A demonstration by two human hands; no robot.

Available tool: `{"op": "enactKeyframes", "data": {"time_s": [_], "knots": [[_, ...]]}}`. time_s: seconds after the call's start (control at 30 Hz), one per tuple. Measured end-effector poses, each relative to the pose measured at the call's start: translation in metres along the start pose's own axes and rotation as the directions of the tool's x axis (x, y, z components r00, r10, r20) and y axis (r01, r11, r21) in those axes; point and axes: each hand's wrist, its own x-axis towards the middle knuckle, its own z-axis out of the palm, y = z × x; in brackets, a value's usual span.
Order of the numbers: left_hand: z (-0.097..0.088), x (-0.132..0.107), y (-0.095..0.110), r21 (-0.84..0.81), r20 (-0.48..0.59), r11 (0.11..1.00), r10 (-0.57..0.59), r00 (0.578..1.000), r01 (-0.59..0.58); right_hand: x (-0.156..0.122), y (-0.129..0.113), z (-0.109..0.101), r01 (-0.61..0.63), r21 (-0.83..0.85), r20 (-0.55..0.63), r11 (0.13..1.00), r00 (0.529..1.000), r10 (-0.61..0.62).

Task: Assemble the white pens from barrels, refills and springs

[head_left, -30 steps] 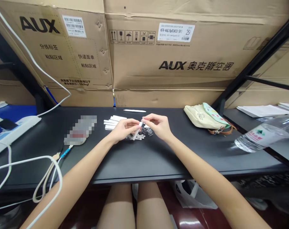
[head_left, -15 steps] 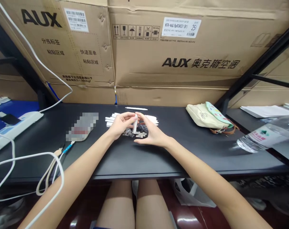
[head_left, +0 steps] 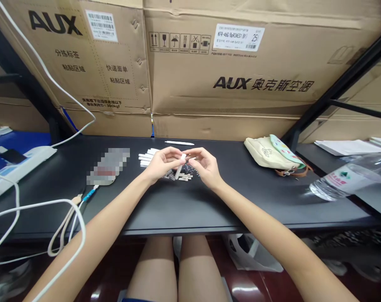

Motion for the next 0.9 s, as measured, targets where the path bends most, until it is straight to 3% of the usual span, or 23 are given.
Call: {"op": "enactKeyframes", "data": {"time_s": [0.13,0.2,0.23,0.27,0.33,0.37,0.4,0.43,0.47,0.5,0.53,0.57,0.6,0.67,0.77,0.9], "knots": [[0.001,0.003,0.001,-0.071,-0.086,0.997,-0.012,0.996,0.006,0.002,0.001,0.000,-0.044,0.057,-0.116,0.997,0.992,0.050],[-0.006,0.009,-0.001,-0.153,-0.216,0.988,-0.036,0.976,0.003,0.003,0.001,0.000,-0.055,0.075,-0.159,0.996,0.985,0.066],[-0.012,0.012,-0.002,-0.206,-0.321,0.978,-0.045,0.946,-0.024,0.004,0.002,0.000,-0.058,0.080,-0.176,0.995,0.982,0.071],[-0.020,0.015,-0.002,-0.253,-0.450,0.965,-0.049,0.892,-0.075,0.004,0.002,-0.001,-0.061,0.084,-0.191,0.995,0.979,0.076],[-0.033,0.020,-0.003,-0.261,-0.755,0.919,-0.003,0.656,-0.296,0.005,0.002,-0.001,-0.070,0.088,-0.216,0.994,0.973,0.087],[-0.038,0.021,-0.002,-0.226,-0.832,0.903,0.015,0.555,-0.364,0.006,0.002,-0.001,-0.074,0.091,-0.227,0.993,0.969,0.093],[-0.040,0.020,-0.001,-0.188,-0.846,0.905,0.048,0.531,-0.381,0.006,0.003,-0.002,-0.078,0.094,-0.237,0.993,0.967,0.099],[-0.039,0.018,0.001,-0.143,-0.813,0.924,0.095,0.574,-0.356,0.007,0.003,-0.002,-0.081,0.097,-0.245,0.992,0.964,0.103],[-0.036,0.016,0.003,-0.092,-0.689,0.956,0.141,0.711,-0.278,0.007,0.004,-0.002,-0.084,0.100,-0.250,0.991,0.962,0.107],[-0.031,0.013,0.006,-0.031,-0.424,0.989,0.115,0.898,-0.141,0.007,0.005,-0.003,-0.086,0.101,-0.252,0.991,0.961,0.109],[-0.025,0.010,0.008,0.048,-0.148,0.998,0.042,0.988,-0.035,0.007,0.005,-0.003,-0.089,0.097,-0.254,0.991,0.961,0.111],[-0.018,0.009,0.010,0.111,-0.002,0.994,0.017,1.000,-0.017,0.008,0.005,-0.003,-0.093,0.089,-0.258,0.992,0.960,0.113],[-0.013,0.008,0.012,0.136,0.024,0.989,0.059,0.998,-0.061,0.008,0.006,-0.003,-0.100,0.076,-0.260,0.992,0.959,0.116],[-0.006,0.009,0.012,0.156,0.010,0.978,0.135,0.991,-0.135,0.008,0.006,-0.004,-0.116,0.044,-0.263,0.992,0.957,0.124],[-0.004,0.011,0.006,0.168,-0.003,0.976,0.142,0.990,-0.140,0.007,0.008,-0.004,-0.143,0.012,-0.245,0.990,0.959,0.141],[-0.005,0.010,-0.003,0.152,-0.061,0.980,0.140,0.988,-0.130,0.006,0.011,-0.004,-0.172,-0.004,-0.105,0.985,0.980,0.171]]}}
